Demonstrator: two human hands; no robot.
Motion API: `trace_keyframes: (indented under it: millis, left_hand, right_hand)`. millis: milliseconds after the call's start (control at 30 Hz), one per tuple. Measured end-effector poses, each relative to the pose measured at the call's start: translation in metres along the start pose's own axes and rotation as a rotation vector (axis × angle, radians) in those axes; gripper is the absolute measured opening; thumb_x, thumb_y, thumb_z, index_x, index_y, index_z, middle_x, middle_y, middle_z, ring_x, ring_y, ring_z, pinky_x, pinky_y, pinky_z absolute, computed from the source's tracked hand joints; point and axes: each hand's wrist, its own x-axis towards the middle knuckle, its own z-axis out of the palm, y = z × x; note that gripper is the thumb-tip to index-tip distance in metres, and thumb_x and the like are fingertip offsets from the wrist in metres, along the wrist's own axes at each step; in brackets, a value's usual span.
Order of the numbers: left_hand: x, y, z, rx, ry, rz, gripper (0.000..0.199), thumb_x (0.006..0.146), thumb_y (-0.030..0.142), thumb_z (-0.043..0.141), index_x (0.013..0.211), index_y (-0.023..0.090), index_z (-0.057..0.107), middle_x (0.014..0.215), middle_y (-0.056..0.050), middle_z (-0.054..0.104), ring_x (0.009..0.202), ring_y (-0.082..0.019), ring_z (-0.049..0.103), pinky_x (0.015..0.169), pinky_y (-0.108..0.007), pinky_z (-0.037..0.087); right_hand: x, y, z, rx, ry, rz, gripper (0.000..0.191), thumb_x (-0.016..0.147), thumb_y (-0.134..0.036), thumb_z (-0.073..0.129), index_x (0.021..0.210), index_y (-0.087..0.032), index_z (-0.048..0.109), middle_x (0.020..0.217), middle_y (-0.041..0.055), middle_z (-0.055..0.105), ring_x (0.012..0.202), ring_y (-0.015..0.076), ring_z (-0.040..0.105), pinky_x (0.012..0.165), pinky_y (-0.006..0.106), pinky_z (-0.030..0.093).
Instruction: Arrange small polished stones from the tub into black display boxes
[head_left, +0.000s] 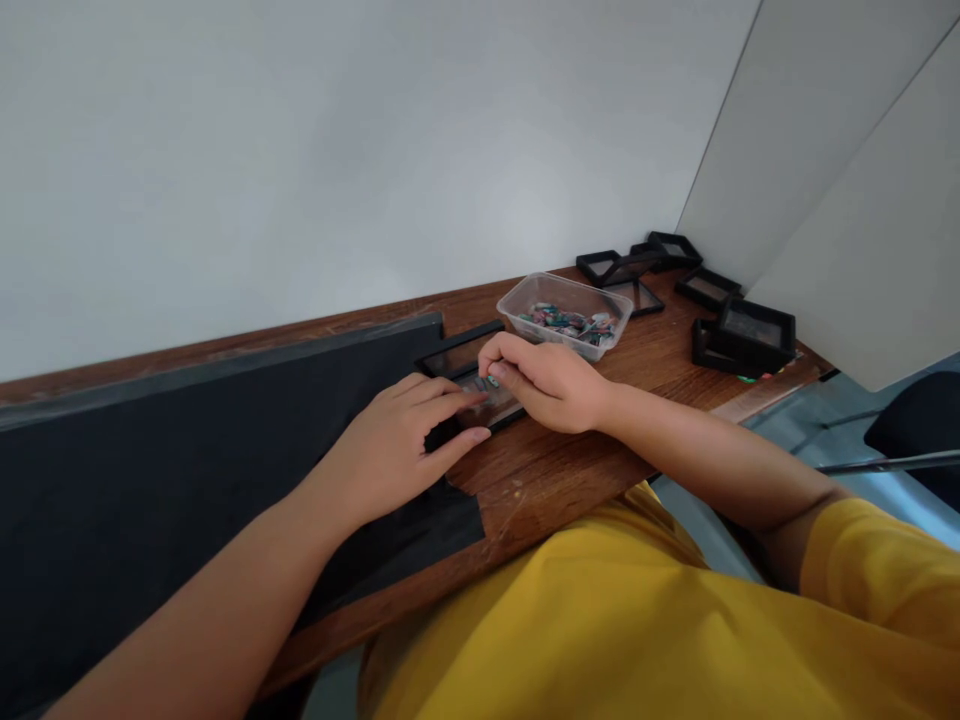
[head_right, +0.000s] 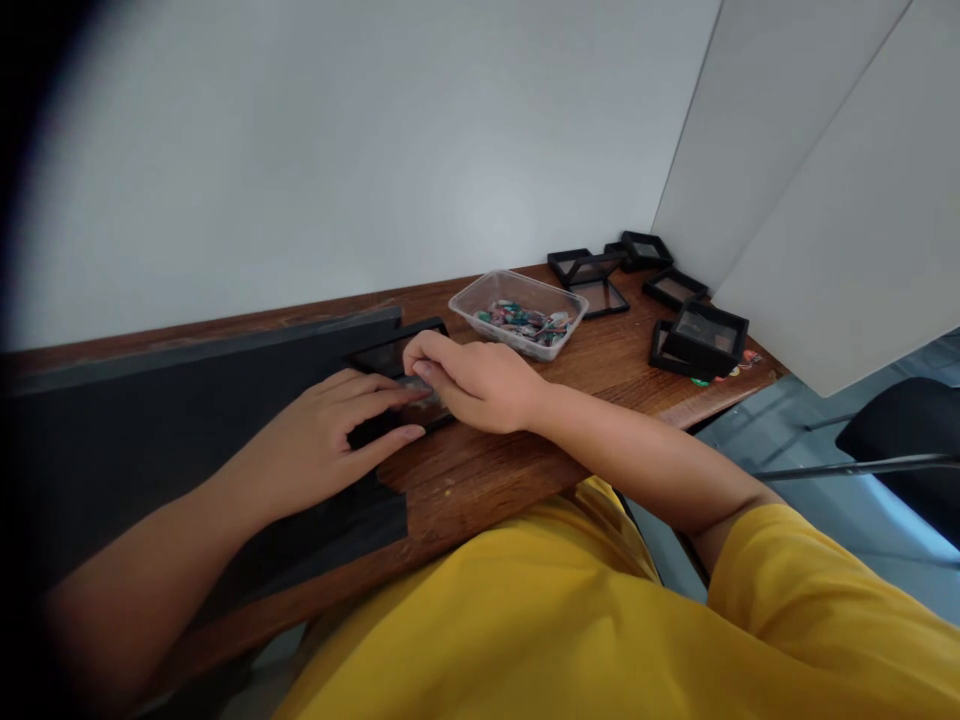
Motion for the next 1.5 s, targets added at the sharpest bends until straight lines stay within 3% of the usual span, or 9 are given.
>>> trace_keyframes:
  millis: [233, 467, 733, 933, 1167, 1500]
  left_hand:
    - [0.0, -0.001, 0.001, 0.005, -0.007, 0.017, 0.05, 0.104, 0.057, 0.046, 0.111, 0.023, 0.082, 0.115, -0.011, 0.077, 0.106, -0.03, 0.069, 0.098, -0.049, 0.055]
    - [-0.002, 0.0, 0.007, 0.027, -0.011, 0.015, 0.047, 0.101, 0.056, 0.052, 0.115, 0.022, 0.082, 0.131, -0.013, 0.074, 0.12, -0.036, 0.068, 0.105, -0.054, 0.053]
    - [-0.003, 0.006, 0.001, 0.155, -0.048, 0.055, 0.045, 0.101, 0.052, 0.051, 0.117, 0.023, 0.081, 0.125, -0.013, 0.078, 0.113, -0.04, 0.07, 0.087, -0.054, 0.054]
    - [-0.004, 0.01, -0.002, 0.21, -0.001, 0.112, 0.042, 0.103, 0.047, 0.048, 0.11, 0.024, 0.082, 0.116, -0.012, 0.08, 0.103, -0.035, 0.072, 0.079, -0.048, 0.052]
    - [-0.003, 0.012, -0.006, 0.176, 0.09, 0.116, 0.039, 0.103, 0.038, 0.047, 0.095, 0.027, 0.084, 0.107, -0.007, 0.082, 0.094, -0.03, 0.074, 0.076, -0.045, 0.053]
    - [0.001, 0.015, -0.013, 0.049, 0.241, -0.058, 0.033, 0.101, 0.041, 0.053, 0.09, 0.033, 0.083, 0.1, -0.002, 0.084, 0.093, -0.028, 0.076, 0.085, -0.047, 0.059]
  right_hand:
    - [0.0, 0.0, -0.001, 0.006, -0.028, -0.013, 0.021, 0.108, -0.032, 0.031, 0.107, -0.022, 0.049, 0.087, 0.001, 0.062, 0.066, 0.0149, 0.051, 0.067, 0.029, 0.037]
    - [0.001, -0.001, -0.002, 0.011, -0.03, 0.001, 0.022, 0.108, -0.033, 0.031, 0.106, -0.021, 0.049, 0.085, 0.0002, 0.061, 0.066, 0.0147, 0.051, 0.068, 0.029, 0.036]
    - [0.0, -0.001, -0.003, 0.003, -0.025, 0.005, 0.023, 0.108, -0.033, 0.031, 0.107, -0.021, 0.05, 0.087, 0.0009, 0.062, 0.067, 0.0149, 0.052, 0.069, 0.029, 0.037]
    - [0.0, 0.002, 0.0, -0.02, -0.006, 0.04, 0.02, 0.107, -0.032, 0.032, 0.108, -0.021, 0.048, 0.094, 0.0035, 0.065, 0.074, 0.017, 0.055, 0.073, 0.03, 0.04]
    - [0.0, 0.004, 0.001, -0.071, -0.101, 0.072, 0.02, 0.107, -0.029, 0.032, 0.109, -0.022, 0.05, 0.094, 0.0036, 0.066, 0.077, 0.0183, 0.058, 0.074, 0.031, 0.039]
    - [-0.001, 0.002, 0.0, -0.137, -0.236, 0.089, 0.019, 0.107, -0.028, 0.035, 0.112, -0.021, 0.051, 0.092, 0.0048, 0.07, 0.079, 0.0209, 0.061, 0.072, 0.031, 0.036]
